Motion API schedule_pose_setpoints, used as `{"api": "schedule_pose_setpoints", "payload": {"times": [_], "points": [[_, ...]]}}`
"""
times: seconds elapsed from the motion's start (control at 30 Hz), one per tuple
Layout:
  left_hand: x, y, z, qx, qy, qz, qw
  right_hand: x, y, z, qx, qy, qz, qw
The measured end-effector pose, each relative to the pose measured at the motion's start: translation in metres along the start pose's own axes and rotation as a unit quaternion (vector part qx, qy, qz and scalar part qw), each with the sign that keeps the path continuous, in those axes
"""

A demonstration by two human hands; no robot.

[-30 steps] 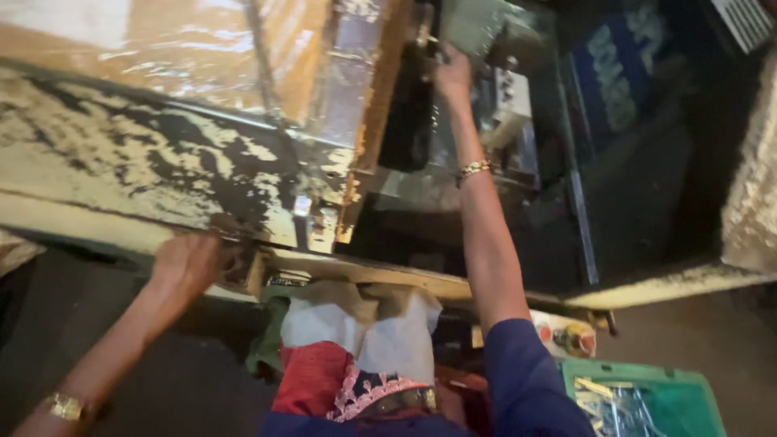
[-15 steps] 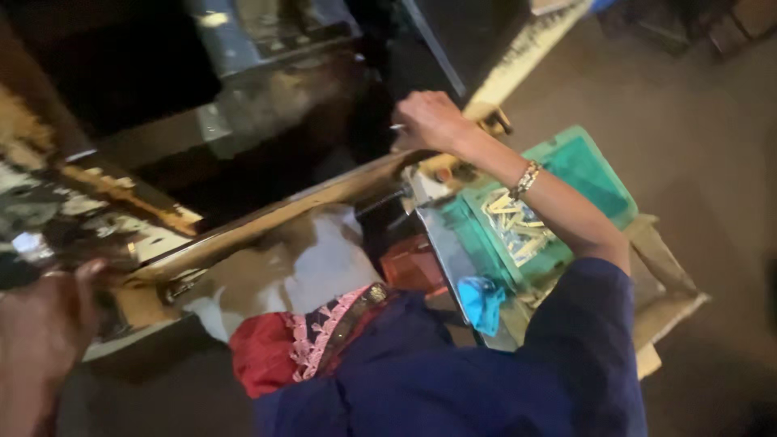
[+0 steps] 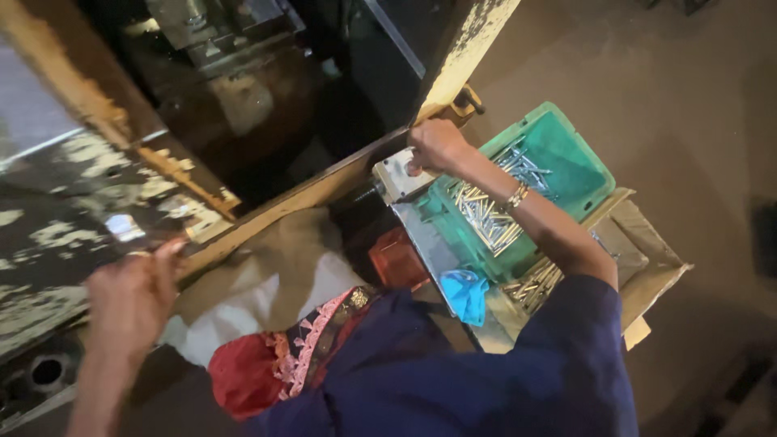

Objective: The person repeatedly picks metal fasteners from a green bin, inserts them into a machine, and closes the machine door. The person then retrieves the fasteners from the machine and places them into a cardboard box. This cycle repeats throughout the clip.

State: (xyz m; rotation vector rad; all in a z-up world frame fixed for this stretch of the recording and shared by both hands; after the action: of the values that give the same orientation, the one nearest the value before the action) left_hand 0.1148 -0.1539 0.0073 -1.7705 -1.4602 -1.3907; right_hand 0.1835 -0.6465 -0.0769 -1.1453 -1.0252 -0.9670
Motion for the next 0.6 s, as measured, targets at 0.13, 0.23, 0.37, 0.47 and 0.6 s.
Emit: {"api": "schedule_pose_setpoints", "payload": {"times": [0.13,0.23,0.37,0.47,0.6], "points": [[-0.036,0.036,-0.037,0.026,0.010,0.061,0.998,0.000,-0.006,0.003,0.016,-0.002,-0.044,0.999],[-0.048,0.059,-0.082,-0.047,-0.057,-0.040,0.996,0.002,-0.005,0.003,-0.001,-0.017,-0.047,0.999],[-0.080,0.096,-0.125,-0.044,-0.166,0.024,0.985,0.025,-0.018,0.012,0.013,0.115,-0.017,0.993],[-0.099,0.128,-0.163,-0.078,-0.122,0.044,0.988,0.060,-0.056,0.027,0.050,0.419,-0.009,0.907],[-0.115,0.144,-0.199,-0.152,-0.223,0.006,0.963,0.096,-0.123,0.049,0.089,0.605,-0.004,0.791]]}}
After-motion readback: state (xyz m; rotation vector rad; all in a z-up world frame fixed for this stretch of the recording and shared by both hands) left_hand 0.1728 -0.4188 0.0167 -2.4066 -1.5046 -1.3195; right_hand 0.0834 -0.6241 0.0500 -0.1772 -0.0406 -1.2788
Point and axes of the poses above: each hand's wrist, its own y-axis towards the middle knuckle, its own x-axis out of the back of the hand, z = x × y, the point moved 7 cm from there along y, towards the middle knuckle, and after that the axes turned 5 degrees about y, right-handed, at the moved point
